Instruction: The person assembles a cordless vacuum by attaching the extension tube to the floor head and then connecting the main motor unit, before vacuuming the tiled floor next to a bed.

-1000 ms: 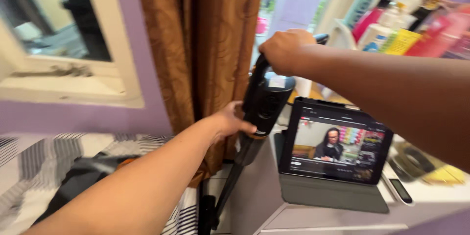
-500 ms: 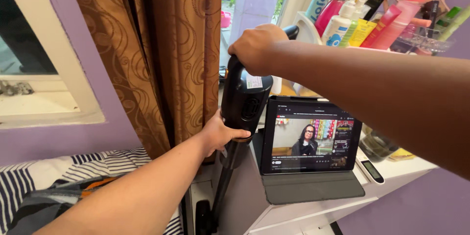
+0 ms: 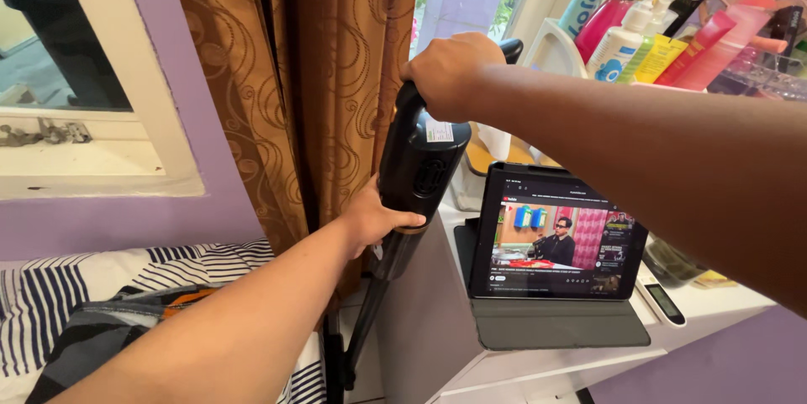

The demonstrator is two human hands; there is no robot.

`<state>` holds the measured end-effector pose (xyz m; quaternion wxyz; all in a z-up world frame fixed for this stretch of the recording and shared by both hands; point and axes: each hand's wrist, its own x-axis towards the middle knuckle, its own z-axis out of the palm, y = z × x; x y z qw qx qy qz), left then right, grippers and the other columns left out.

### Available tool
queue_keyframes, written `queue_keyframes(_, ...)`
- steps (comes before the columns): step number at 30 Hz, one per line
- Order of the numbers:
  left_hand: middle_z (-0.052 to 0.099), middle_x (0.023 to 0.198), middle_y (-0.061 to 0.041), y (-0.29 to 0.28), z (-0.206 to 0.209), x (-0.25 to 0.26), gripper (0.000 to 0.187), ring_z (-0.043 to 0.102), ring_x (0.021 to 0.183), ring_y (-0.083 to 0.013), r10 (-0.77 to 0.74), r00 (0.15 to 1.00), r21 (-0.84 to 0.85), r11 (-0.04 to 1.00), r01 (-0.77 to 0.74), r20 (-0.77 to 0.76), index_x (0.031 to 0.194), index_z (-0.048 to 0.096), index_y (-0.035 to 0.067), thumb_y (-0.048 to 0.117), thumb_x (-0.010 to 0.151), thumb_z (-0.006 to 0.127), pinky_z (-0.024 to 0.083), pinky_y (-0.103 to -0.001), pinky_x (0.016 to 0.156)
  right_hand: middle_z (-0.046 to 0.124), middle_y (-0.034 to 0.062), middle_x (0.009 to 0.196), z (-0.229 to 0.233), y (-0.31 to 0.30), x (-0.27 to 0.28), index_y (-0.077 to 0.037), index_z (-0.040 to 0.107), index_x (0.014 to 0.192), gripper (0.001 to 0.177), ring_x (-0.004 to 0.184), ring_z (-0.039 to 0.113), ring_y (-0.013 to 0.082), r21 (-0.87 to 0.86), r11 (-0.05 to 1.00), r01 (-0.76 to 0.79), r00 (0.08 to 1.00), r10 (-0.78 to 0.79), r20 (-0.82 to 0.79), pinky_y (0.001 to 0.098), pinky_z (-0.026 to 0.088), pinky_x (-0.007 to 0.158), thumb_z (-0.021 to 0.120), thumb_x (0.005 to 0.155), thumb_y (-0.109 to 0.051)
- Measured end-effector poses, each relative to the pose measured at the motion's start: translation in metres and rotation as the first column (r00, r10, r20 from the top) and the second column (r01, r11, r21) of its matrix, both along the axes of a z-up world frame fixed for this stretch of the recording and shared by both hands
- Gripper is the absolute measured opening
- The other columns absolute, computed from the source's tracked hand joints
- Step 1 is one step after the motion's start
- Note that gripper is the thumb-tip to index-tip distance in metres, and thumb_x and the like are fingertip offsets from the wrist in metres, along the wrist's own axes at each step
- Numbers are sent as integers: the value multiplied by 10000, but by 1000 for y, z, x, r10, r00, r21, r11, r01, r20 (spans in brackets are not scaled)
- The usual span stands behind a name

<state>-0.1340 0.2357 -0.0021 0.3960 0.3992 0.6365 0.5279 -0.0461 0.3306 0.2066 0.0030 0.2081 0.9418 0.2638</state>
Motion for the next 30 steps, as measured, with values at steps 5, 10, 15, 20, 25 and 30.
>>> queue_keyframes(5,699,1251,-102,28,-21,-4,831,693,1094,-242,-39,997,41,998,37,59,1378,492,131,123,650,893,563,-406,836,742,67,947,-2,15,4,-295,729,1102,341,932,695,330,3,1000,25,1000,-25,-19,464,546,775,688,798,-147)
queue_keyframes(10,720,1225,-122,47,-32,-11,844,706,1070,-242,-44,996,97,995,36,80,1359,528,83,86,609,916,587,-403,882,738,80,937,-1,26,-1,-284,735,1091,302,916,700,336,54,998,44,999,-45,17,464,550,755,733,799,-210)
queue_keyframes(15,672,1284,-103,40,-12,-26,859,665,1150,-261,-14,1000,-27,1000,14,5,1386,490,125,117,628,893,589,-472,863,733,95,917,-4,33,-13,-319,736,1112,342,878,704,344,48,998,38,999,-38,-3,484,553,716,730,793,-194)
queue_keyframes(20,674,1296,-118,38,-8,-33,864,673,1165,-267,-55,998,23,998,55,2,1402,463,110,137,655,895,591,-458,885,754,87,866,-13,56,-36,-223,744,1134,374,820,733,300,25,999,24,999,-26,48,456,570,663,727,789,-78)
queue_keyframes(25,676,1265,-136,49,-7,-26,884,693,1122,-276,-38,998,27,999,36,45,1399,427,102,136,650,894,594,-448,863,733,118,845,-29,89,-41,-127,710,1219,425,716,740,277,-214,977,25,999,-34,-37,399,582,572,718,826,35)
queue_keyframes(30,727,1220,-145,60,-15,-17,837,726,1089,-271,-6,1000,130,991,3,22,1354,508,67,156,643,941,602,-384,849,733,143,779,-37,113,-45,-113,663,1283,451,637,732,279,-189,981,32,999,-34,-12,399,579,516,698,860,36)
